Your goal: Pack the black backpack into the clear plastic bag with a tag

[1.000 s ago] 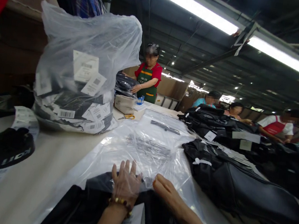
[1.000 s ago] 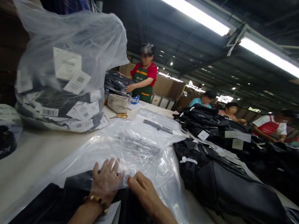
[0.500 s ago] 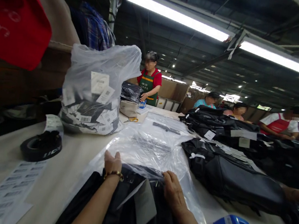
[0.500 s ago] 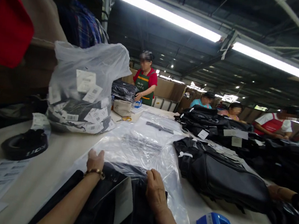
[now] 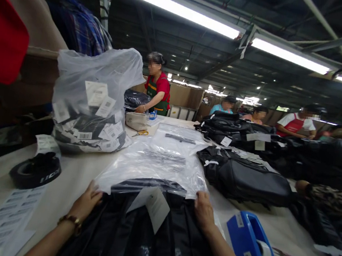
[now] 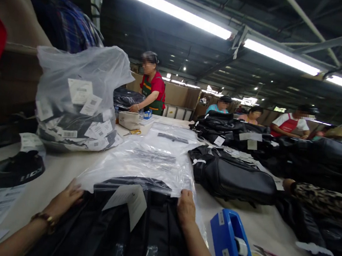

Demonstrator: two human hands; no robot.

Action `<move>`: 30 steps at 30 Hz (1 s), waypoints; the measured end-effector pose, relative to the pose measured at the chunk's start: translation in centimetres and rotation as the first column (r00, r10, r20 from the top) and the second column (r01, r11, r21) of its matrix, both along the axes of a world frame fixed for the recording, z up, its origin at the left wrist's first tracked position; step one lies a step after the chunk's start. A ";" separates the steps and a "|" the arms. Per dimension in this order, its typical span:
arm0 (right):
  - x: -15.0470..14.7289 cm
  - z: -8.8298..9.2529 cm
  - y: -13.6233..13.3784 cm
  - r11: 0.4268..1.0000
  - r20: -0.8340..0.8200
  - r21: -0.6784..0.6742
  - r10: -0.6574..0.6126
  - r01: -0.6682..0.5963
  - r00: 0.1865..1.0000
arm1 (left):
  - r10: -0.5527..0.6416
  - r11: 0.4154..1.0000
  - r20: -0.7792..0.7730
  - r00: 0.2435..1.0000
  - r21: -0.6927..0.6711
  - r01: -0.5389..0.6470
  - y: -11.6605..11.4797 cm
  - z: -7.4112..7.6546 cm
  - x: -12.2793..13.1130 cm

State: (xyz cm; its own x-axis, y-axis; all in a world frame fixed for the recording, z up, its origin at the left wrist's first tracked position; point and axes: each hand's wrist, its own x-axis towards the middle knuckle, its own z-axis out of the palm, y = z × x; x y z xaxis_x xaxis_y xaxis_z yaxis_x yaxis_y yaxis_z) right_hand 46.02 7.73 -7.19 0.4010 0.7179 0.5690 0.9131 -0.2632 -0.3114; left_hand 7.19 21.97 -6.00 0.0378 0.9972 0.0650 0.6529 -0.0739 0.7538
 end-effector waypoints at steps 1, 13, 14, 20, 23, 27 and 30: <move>0.1 -0.4 0.2 0.999 -0.034 0.024 -0.031 0.031 0.999 | -0.021 0.999 0.036 0.999 -0.037 0.022 -0.4 -0.1 -0.4; 0.7 -0.9 -0.2 0.997 -0.469 0.081 0.033 0.006 0.883 | 0.087 0.936 -0.254 0.963 0.351 0.008 -4.2 1.5 -1.3; 0.6 -0.8 -0.3 0.997 -0.494 0.078 0.032 0.008 0.869 | 0.158 0.917 -0.276 0.948 0.396 -0.037 -3.9 1.6 -1.2; 0.2 -0.2 -0.4 0.996 -0.613 0.033 -0.047 0.084 0.789 | 0.226 0.961 -0.338 0.914 0.232 -0.152 -1.4 1.5 -0.9; 0.5 -0.1 -0.3 0.993 -0.658 0.015 -0.078 0.117 0.749 | 0.074 0.996 -0.345 0.936 -0.018 -0.085 -0.6 1.4 -1.3; 0.5 0.0 -0.2 0.994 -0.765 -0.008 -0.075 0.106 0.640 | -0.010 0.996 -0.309 0.951 -0.085 -0.018 -0.2 1.6 -1.6; -0.1 0.1 -0.3 0.996 -0.874 0.009 -0.035 0.089 0.485 | -0.030 0.993 -0.246 0.969 -0.114 0.002 0.0 1.8 -1.8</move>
